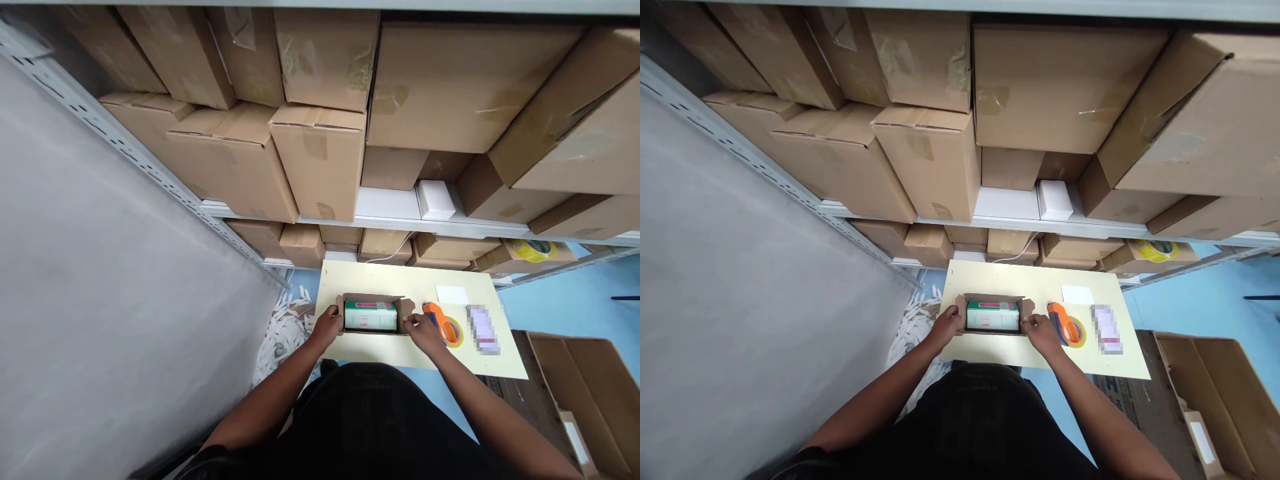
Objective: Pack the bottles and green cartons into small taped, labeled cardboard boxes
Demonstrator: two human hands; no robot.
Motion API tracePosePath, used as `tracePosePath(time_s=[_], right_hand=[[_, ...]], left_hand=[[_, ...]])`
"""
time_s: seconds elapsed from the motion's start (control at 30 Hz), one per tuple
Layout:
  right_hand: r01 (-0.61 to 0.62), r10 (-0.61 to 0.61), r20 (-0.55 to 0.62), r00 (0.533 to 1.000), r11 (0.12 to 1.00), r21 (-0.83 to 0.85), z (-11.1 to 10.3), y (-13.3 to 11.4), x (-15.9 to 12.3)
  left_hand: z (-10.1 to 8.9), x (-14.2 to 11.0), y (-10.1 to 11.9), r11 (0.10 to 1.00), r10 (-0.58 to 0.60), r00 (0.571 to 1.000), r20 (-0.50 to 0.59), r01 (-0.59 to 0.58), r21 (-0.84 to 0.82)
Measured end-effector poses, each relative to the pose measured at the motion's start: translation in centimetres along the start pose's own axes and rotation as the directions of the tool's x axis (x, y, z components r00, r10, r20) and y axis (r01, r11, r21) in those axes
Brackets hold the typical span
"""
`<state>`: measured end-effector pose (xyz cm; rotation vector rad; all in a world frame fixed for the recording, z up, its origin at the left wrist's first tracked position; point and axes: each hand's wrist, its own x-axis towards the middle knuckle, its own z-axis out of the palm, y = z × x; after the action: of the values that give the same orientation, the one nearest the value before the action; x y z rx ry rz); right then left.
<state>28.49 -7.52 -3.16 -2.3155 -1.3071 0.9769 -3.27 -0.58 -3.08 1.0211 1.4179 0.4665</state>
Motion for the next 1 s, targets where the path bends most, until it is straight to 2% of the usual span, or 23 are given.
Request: tracePosePath(time_s=[0.13,0.23,0.33,0.4,0.47,0.57,0.67,0.73,0.87,1.0], right_hand=[[-0.106,0.101,0.042,0.994,0.986,0.132,0.2,-1.3,1.1],[-0.145,0.132,0.072,0.989,0.962,0.232,-0.4,-1.4,1.5],[-0.124,0.09,0.12,0.989,0.942,0.313,-1.2,-0.9,1.6],[-0.114,0.031,0.216,0.976,0.916,0.386,-1.6,-0.6,1.6],[-0.135,-0.01,0.309,0.951,0.886,0.444,-1.8,-0.3,1.7],[-0.137,-0.049,0.349,0.936,0.862,0.488,-2.1,-0.2,2.3],[-0.069,-0.154,0.356,0.922,0.837,0.543,-2.7,-0.2,3.3],[-0.04,-0.231,0.384,0.894,0.813,0.581,-3.3,-0.5,4.0],[0.031,-0.391,0.46,0.797,0.787,0.616,-3.9,-2.2,4.7],[0.136,-0.508,0.474,0.72,0.772,0.621,-2.7,-5.4,4.0]], left_hand=[[-0.2,0.4,-0.1,0.997,-0.04,0.997,0.068,0.044,-0.058],[0.0,0.2,-0.4,0.992,-0.037,0.996,0.078,0.046,-0.12],[0.3,-0.1,-0.6,0.976,-0.063,0.996,0.07,0.076,-0.206],[0.8,-0.3,-0.7,0.967,-0.097,0.993,0.073,0.112,-0.231],[1.7,-0.7,-0.7,0.965,-0.122,0.991,0.048,0.13,-0.229],[3.7,-1.7,-0.9,0.958,-0.125,0.991,-0.039,0.11,-0.265],[5.9,-3.7,-1.1,0.944,-0.096,0.986,-0.134,0.047,-0.326],[7.1,-5.5,-1.1,0.938,-0.073,0.974,-0.213,-0.006,-0.347],[8.5,-9.9,-1.4,0.9,-0.083,0.928,-0.364,-0.087,-0.427],[8.8,-14.5,-2.5,0.841,-0.137,0.878,-0.459,-0.141,-0.522]])
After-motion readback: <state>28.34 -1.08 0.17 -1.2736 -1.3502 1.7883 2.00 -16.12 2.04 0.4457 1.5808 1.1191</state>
